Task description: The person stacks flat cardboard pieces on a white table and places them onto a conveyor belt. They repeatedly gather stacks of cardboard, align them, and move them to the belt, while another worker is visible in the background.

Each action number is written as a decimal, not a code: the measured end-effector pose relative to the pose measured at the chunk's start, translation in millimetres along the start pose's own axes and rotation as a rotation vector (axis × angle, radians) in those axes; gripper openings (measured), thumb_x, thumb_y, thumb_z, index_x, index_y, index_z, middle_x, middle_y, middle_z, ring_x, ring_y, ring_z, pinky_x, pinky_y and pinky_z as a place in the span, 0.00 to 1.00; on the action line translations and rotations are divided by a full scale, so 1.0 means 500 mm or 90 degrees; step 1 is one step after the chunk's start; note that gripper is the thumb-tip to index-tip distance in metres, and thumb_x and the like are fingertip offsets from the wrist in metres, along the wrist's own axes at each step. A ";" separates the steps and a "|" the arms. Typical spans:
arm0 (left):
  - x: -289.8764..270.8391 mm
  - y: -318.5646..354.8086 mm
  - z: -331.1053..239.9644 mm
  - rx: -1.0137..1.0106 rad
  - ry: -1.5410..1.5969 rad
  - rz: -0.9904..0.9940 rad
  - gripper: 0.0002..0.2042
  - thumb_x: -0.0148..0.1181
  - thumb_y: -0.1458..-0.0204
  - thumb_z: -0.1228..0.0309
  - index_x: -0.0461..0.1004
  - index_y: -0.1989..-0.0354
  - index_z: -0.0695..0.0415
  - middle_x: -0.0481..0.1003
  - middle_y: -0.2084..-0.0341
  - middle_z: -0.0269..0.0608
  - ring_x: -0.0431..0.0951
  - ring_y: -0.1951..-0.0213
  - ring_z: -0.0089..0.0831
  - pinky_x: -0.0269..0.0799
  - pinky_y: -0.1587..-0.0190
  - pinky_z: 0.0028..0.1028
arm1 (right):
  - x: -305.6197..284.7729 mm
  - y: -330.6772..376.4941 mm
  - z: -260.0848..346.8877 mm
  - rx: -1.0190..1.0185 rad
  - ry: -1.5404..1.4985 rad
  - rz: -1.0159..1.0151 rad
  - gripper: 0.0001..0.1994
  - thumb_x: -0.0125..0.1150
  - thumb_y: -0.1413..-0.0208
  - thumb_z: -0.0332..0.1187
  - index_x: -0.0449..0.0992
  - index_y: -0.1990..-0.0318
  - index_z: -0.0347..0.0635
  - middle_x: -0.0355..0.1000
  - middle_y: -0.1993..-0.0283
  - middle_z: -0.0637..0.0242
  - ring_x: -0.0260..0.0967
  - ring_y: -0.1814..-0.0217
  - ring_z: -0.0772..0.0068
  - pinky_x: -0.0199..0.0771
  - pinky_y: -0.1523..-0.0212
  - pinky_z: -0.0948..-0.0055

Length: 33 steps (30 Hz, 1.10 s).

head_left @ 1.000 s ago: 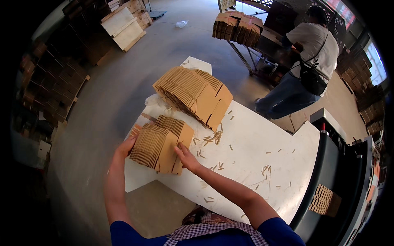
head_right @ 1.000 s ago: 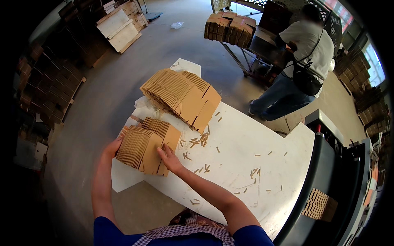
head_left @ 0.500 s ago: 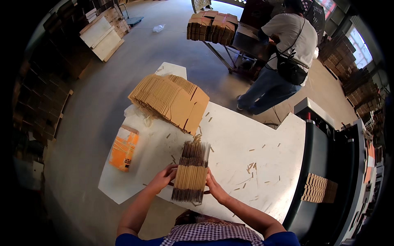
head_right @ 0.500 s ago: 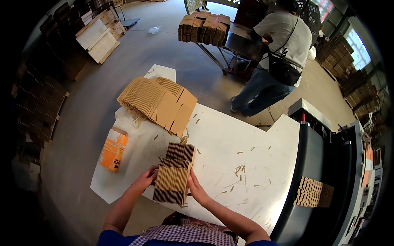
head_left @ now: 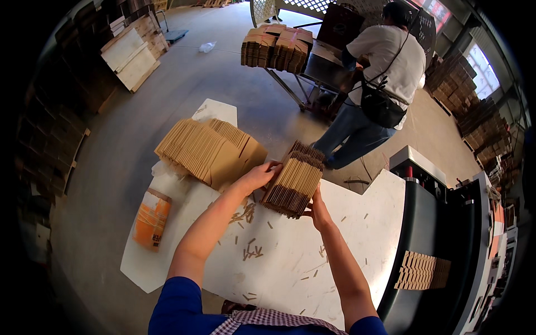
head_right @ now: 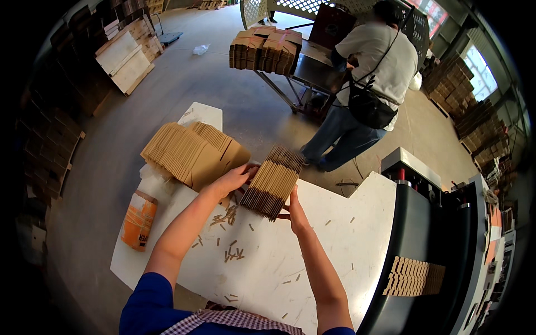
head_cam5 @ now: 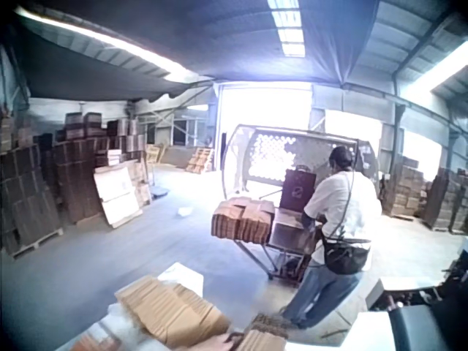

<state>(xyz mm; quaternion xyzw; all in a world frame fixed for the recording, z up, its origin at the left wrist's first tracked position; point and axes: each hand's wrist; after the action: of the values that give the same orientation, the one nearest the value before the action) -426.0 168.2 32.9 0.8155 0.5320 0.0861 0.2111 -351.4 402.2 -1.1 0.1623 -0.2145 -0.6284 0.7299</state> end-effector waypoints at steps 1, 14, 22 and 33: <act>-0.005 -0.020 -0.001 -0.017 0.017 0.017 0.22 0.45 0.33 0.52 0.66 0.36 0.48 0.75 0.49 0.35 0.73 0.50 0.27 0.70 0.50 0.29 | 0.001 -0.016 0.006 -0.001 0.003 -0.011 0.42 0.20 0.38 0.71 0.43 0.25 0.54 0.48 0.25 0.60 0.66 0.38 0.56 0.75 0.47 0.56; 0.036 -0.097 0.107 0.122 -0.139 -0.131 0.22 0.48 0.36 0.50 0.69 0.39 0.46 0.75 0.50 0.44 0.76 0.50 0.39 0.72 0.50 0.37 | -0.030 -0.047 0.000 -0.008 -0.135 -0.030 0.48 0.29 0.43 0.75 0.39 0.25 0.50 0.41 0.23 0.61 0.50 0.26 0.51 0.69 0.40 0.52; 0.298 -0.038 0.057 0.290 -0.575 -0.282 0.27 0.53 0.42 0.45 0.68 0.37 0.43 0.68 0.47 0.55 0.69 0.50 0.55 0.73 0.56 0.49 | -0.251 0.043 -0.132 -0.089 -0.382 -0.120 0.36 0.44 0.37 0.63 0.59 0.32 0.44 0.65 0.35 0.61 0.66 0.36 0.63 0.70 0.39 0.62; 0.429 -0.023 0.054 0.378 -0.729 -0.244 0.26 0.59 0.45 0.50 0.72 0.41 0.49 0.65 0.45 0.49 0.65 0.45 0.42 0.65 0.50 0.46 | -0.290 0.115 -0.171 -0.155 0.019 -0.545 0.33 0.52 0.35 0.54 0.63 0.35 0.34 0.65 0.36 0.55 0.64 0.37 0.64 0.65 0.40 0.67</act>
<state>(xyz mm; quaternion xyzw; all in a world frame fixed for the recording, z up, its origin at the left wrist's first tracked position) -335.8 359.4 -14.7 0.6470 0.4728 -0.5488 0.2382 -275.7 551.8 -60.9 0.1581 -0.0419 -0.8921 0.4211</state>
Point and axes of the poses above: each hand's wrist, its own y-axis away from the middle knuckle, its own x-axis out of the palm, z = x × y
